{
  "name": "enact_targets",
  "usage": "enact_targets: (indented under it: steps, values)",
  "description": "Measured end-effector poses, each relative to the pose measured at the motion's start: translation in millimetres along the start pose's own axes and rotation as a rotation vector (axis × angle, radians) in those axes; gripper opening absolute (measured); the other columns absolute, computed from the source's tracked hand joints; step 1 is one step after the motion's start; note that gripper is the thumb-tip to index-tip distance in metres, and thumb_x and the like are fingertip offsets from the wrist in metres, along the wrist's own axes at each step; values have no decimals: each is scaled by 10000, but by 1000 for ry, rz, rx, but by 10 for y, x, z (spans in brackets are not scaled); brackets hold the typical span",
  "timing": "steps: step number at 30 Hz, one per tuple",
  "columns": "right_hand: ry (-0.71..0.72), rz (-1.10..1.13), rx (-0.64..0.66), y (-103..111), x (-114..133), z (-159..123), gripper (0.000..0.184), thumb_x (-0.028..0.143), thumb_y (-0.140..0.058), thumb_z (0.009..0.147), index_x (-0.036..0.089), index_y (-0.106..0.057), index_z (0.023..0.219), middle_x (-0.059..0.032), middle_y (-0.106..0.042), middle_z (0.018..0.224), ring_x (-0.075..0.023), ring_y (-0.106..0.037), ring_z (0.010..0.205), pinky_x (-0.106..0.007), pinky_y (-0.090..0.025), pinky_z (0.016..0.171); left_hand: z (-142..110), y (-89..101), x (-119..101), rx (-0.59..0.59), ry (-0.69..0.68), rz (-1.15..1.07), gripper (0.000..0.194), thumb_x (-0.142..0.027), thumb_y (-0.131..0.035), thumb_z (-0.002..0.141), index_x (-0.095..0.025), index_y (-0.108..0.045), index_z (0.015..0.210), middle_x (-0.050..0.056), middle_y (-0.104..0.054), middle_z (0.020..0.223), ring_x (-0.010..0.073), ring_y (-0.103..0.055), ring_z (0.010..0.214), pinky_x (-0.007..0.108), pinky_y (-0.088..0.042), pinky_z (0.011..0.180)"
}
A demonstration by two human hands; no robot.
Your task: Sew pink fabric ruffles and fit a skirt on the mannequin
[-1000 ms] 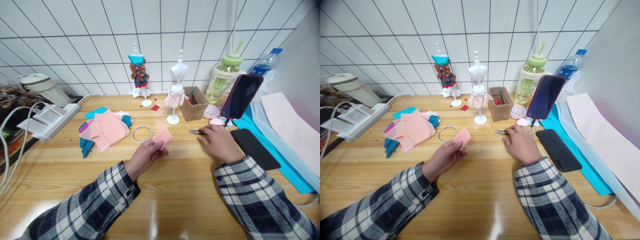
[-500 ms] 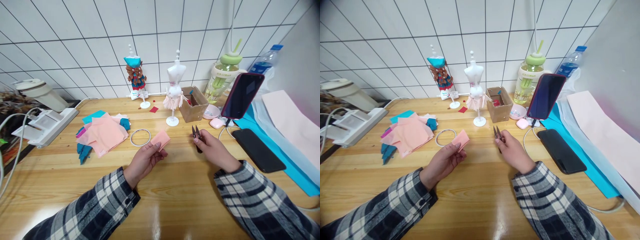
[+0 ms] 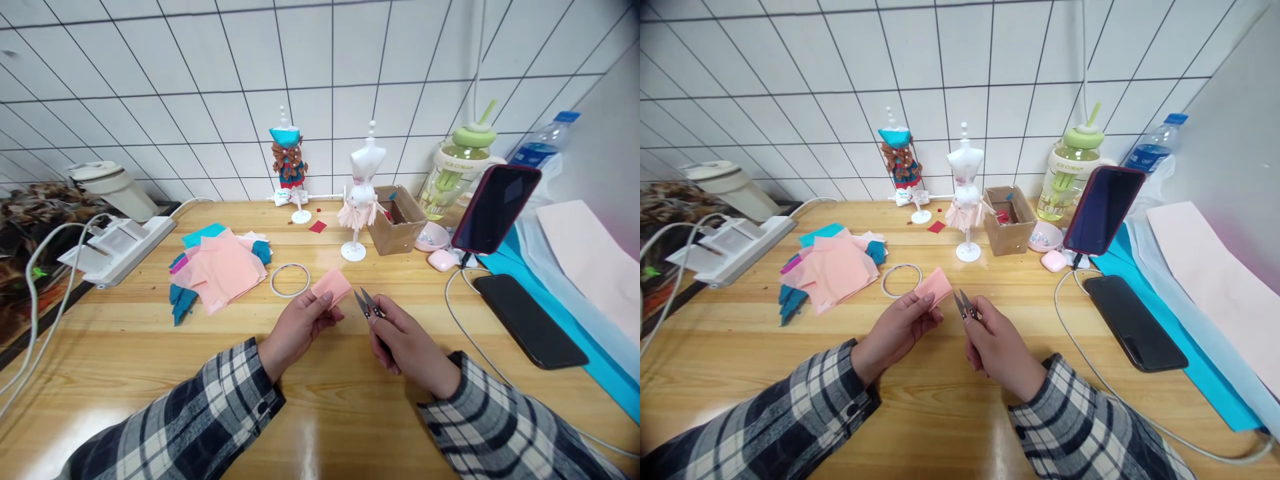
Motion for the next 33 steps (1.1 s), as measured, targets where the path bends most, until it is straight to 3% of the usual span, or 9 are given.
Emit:
enact_targets:
  steps: [16,23,26,29,33]
  values:
    - [16,18,-4,6,-10,24,186,399,-398,893,233,-437,966,113,-458,419,-84,-352,330,-155,-272,308,-18,-58,-25,29,-28,116,250,-354,-728,773,-128,-645,842,25,-657,688,104,-581,644,204,-445,627]
    - [74,191,45,-73,19,17,216,441,-449,891,231,-414,927,108,-472,443,-79,-373,346,-156,-282,327,-20,-63,-15,88,-51,257,242,-394,-683,810,-159,-660,862,13,-668,707,108,-584,666,226,-433,675]
    - [120,284,45,-103,52,12,244,452,-501,875,235,-397,910,87,-538,576,-68,-414,387,-171,-346,360,-18,-58,1,102,-43,260,245,-401,-671,819,-160,-665,861,14,-669,717,114,-589,675,233,-435,681]
    - [47,433,62,-149,0,8,282,467,-558,848,250,-387,902,106,-476,635,-31,-280,368,-149,-275,339,-15,-55,-1,105,-54,279,258,-415,-672,814,-159,-667,852,18,-674,714,121,-589,675,235,-431,672]
    - [-32,591,71,-196,-59,-10,360,608,-416,888,249,-421,896,109,-334,570,-36,-140,385,-151,-179,345,-8,-56,-9,106,-78,337,266,-423,-674,809,-162,-669,857,27,-686,717,126,-584,672,238,-426,673]
Point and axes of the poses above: each hand's wrist, its own z-axis towards the middle knuckle, its own y-axis out of the back of the hand, x = y × z, the point moved 9 cm from there along z, towards the middle knuckle
